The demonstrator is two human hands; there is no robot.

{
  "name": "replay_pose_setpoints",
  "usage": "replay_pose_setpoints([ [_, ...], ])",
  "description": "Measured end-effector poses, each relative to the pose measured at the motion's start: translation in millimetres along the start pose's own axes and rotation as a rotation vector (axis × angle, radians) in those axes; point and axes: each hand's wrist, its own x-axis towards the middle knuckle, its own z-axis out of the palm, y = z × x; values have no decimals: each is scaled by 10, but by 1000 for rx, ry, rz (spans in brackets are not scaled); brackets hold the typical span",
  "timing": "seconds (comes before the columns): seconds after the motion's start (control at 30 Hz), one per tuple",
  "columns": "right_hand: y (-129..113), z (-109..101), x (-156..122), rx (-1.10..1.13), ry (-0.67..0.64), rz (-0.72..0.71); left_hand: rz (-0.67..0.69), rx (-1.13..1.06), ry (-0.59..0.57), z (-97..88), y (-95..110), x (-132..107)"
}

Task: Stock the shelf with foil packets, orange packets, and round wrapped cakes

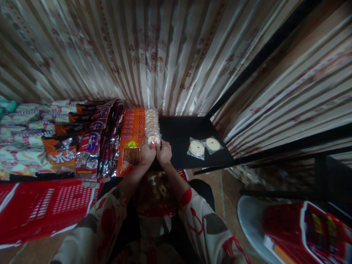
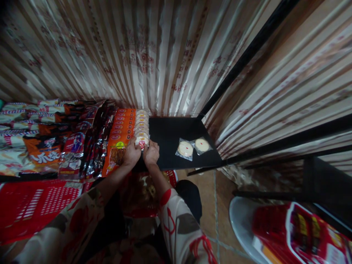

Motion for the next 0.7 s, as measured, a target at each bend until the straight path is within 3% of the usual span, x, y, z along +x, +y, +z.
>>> replay_pose_setpoints([
  [0.7, -100, -22, 20, 9, -34, 85, -18, -32, -38, 21, 107, 36],
])
